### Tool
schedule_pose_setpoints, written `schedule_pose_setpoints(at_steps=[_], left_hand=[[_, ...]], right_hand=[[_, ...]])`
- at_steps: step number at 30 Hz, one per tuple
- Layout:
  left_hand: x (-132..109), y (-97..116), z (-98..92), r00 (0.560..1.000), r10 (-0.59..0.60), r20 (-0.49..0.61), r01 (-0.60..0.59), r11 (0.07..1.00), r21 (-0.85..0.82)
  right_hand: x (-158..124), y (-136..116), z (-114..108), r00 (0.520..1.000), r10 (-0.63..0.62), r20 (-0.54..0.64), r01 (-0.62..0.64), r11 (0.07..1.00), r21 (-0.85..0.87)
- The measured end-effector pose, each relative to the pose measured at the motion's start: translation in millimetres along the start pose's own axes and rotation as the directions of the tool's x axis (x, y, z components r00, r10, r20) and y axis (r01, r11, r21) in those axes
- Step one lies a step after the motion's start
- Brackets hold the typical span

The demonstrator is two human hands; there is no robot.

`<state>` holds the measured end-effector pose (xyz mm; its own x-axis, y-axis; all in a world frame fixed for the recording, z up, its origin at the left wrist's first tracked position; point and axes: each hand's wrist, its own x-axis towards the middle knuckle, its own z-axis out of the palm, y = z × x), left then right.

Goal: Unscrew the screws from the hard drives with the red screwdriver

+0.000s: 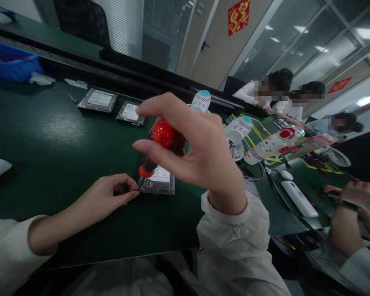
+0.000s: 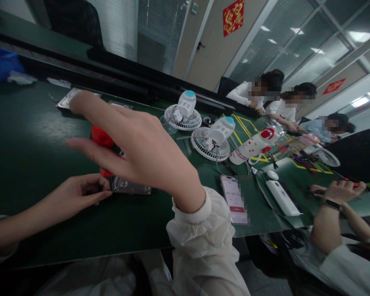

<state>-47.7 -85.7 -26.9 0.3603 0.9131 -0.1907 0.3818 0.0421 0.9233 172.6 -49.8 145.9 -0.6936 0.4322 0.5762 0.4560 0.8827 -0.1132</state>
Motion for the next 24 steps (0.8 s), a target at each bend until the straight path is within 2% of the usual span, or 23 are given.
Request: schedule_pose_setpoints(at_steps=[3, 7, 9, 14, 16, 20, 24], left_hand=[[-0.5, -1.3, -0.6, 1.000, 0.007, 0.003, -0.007, 1.000, 0.001], [0.2, -5.6, -0.5, 1.000, 0.012, 0.014, -0.012, 1.000, -0.026], [0.5, -6.6, -0.7, 1.000, 0.021, 0.014, -0.021, 1.000, -0.020], [-0.3, -5.4, -1.9, 1.000, 0.026, 0.008, -0.027, 0.999, 0.023], [-0.5, -5.7, -1.8, 1.000, 0.013, 0.009, -0.014, 1.000, 0.012], [0.1, -7.7, -0.8, 1.000, 0.005, 0.005, -0.005, 1.000, -0.007], [0.5, -7.1, -0.8, 1.000, 0.002, 0.009, -0.002, 1.000, 0.019]], right_hand=[[0.1, -0.6, 1.8, 1.000, -0.007, 0.028, 0.008, 1.000, -0.027], [-1.2, 0.3, -0.7, 0.990, -0.107, 0.095, 0.087, 0.977, 0.194], [-1.3, 0.1, -1.1, 0.991, -0.090, 0.099, 0.065, 0.970, 0.236], [0.5, -0.6, 1.5, 0.997, 0.016, 0.077, -0.024, 0.995, 0.101], [0.9, 1.1, 2.1, 0.998, -0.006, 0.064, 0.000, 0.995, 0.101], [0.8, 6.1, 4.5, 0.993, -0.118, 0.027, 0.109, 0.970, 0.216], [1.4, 6.7, 7.8, 0.997, -0.068, -0.024, 0.071, 0.985, 0.160]])
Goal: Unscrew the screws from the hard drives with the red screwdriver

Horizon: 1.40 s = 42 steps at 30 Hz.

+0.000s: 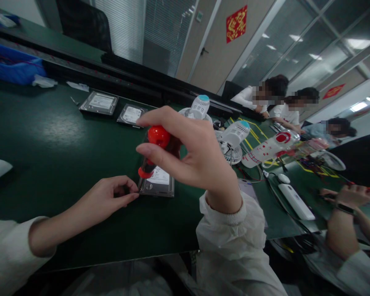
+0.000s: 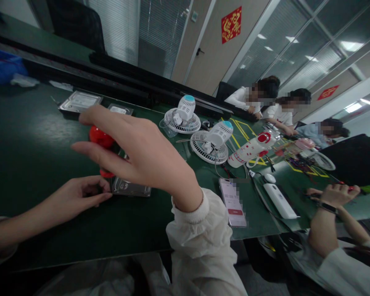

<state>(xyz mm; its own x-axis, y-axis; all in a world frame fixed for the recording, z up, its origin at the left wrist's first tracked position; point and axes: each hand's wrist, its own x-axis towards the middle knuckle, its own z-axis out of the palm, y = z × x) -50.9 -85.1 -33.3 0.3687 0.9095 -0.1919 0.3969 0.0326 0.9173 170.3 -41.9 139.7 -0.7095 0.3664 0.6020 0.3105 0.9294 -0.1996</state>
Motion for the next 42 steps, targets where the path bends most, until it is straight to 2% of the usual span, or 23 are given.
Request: schedule_pose_setpoints(at_steps=[3, 7, 12, 16, 20, 26, 31, 35, 39, 42], left_hand=[[0, 2, -0.1, 1.000, 0.000, -0.005, 0.000, 1.000, 0.004], [1, 4, 0.8, 1.000, 0.009, -0.004, -0.009, 0.999, -0.031], [0, 3, -0.3, 1.000, 0.026, -0.015, -0.026, 1.000, -0.015], [-1, 6, -1.6, 1.000, 0.024, 0.002, -0.024, 1.000, -0.012], [-2, 11, -1.0, 1.000, 0.029, 0.002, -0.029, 0.999, -0.031], [-2, 11, -1.0, 1.000, 0.023, -0.002, -0.023, 1.000, -0.005], [0, 6, -2.1, 1.000, 0.018, 0.003, -0.018, 1.000, 0.005], [0, 7, -2.5, 1.000, 0.018, 0.003, -0.018, 1.000, 0.013], [0, 8, -2.7, 1.000, 0.026, 0.007, -0.026, 1.000, -0.003], [1, 7, -2.8, 1.000, 0.027, 0.013, -0.028, 1.000, 0.005]], right_hand=[[0, -2, -2, 0.998, -0.001, 0.056, 0.003, 1.000, -0.028], [-2, -4, -7, 0.986, 0.004, 0.164, -0.021, 0.994, 0.103], [-3, -3, -7, 0.990, -0.003, 0.142, -0.008, 0.997, 0.081], [-3, -3, -9, 0.980, -0.028, 0.195, 0.014, 0.997, 0.073], [-3, -4, -10, 0.975, -0.005, 0.222, -0.023, 0.992, 0.127], [-3, 0, -1, 0.997, 0.064, 0.050, -0.064, 0.998, 0.004], [-3, 3, 6, 0.995, 0.104, 0.000, -0.104, 0.993, -0.048], [-6, -2, 3, 0.988, 0.138, -0.067, -0.145, 0.984, -0.100], [-16, -12, -8, 0.954, 0.168, -0.246, -0.220, 0.954, -0.202], [-34, -20, -13, 0.892, 0.110, -0.438, -0.254, 0.924, -0.287]])
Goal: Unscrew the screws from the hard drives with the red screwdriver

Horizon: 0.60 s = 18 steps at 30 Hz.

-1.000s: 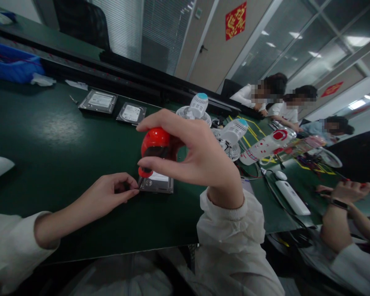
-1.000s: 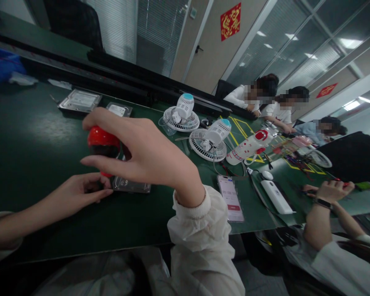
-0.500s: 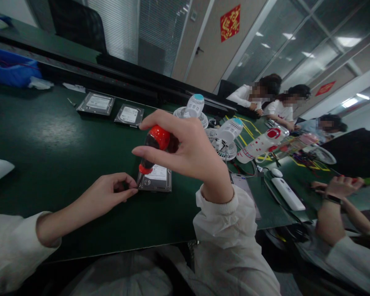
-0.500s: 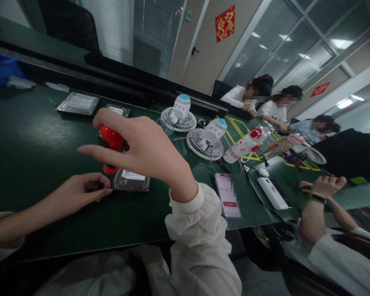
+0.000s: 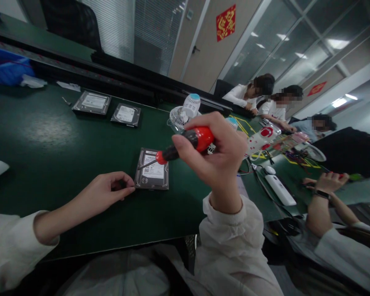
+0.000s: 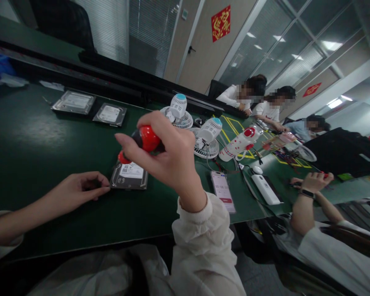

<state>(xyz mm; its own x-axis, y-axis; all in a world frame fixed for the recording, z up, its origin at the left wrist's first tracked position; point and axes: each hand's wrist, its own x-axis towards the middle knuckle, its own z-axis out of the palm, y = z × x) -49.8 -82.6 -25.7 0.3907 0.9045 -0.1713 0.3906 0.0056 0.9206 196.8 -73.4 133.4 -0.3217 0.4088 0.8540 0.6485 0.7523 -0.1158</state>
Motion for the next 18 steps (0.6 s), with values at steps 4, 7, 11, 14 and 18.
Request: schedule_pose_setpoints(at_steps=[4, 7, 11, 14, 18], left_hand=[[0, -2, -0.3, 1.000, 0.000, 0.001, 0.000, 1.000, 0.009], [-1, -2, -1.5, 1.000, -0.020, 0.010, 0.020, 1.000, 0.020], [-3, -3, -3.1, 0.999, -0.037, 0.004, 0.036, 0.998, 0.049], [-4, 0, -2.7, 0.999, -0.028, -0.027, 0.029, 0.999, 0.040], [-4, 10, -2.6, 0.998, -0.031, -0.060, 0.032, 0.999, 0.009]], right_hand=[[-40, -3, -17, 0.985, -0.028, -0.172, -0.002, 0.985, -0.172], [-78, -3, -30, 0.987, -0.113, -0.116, 0.086, 0.973, -0.212], [-121, 3, -48, 0.987, -0.078, -0.138, 0.019, 0.921, -0.389], [-145, 10, -54, 0.996, -0.057, -0.067, 0.015, 0.860, -0.510], [-167, 12, -51, 0.995, 0.034, 0.097, 0.027, 0.823, -0.567]])
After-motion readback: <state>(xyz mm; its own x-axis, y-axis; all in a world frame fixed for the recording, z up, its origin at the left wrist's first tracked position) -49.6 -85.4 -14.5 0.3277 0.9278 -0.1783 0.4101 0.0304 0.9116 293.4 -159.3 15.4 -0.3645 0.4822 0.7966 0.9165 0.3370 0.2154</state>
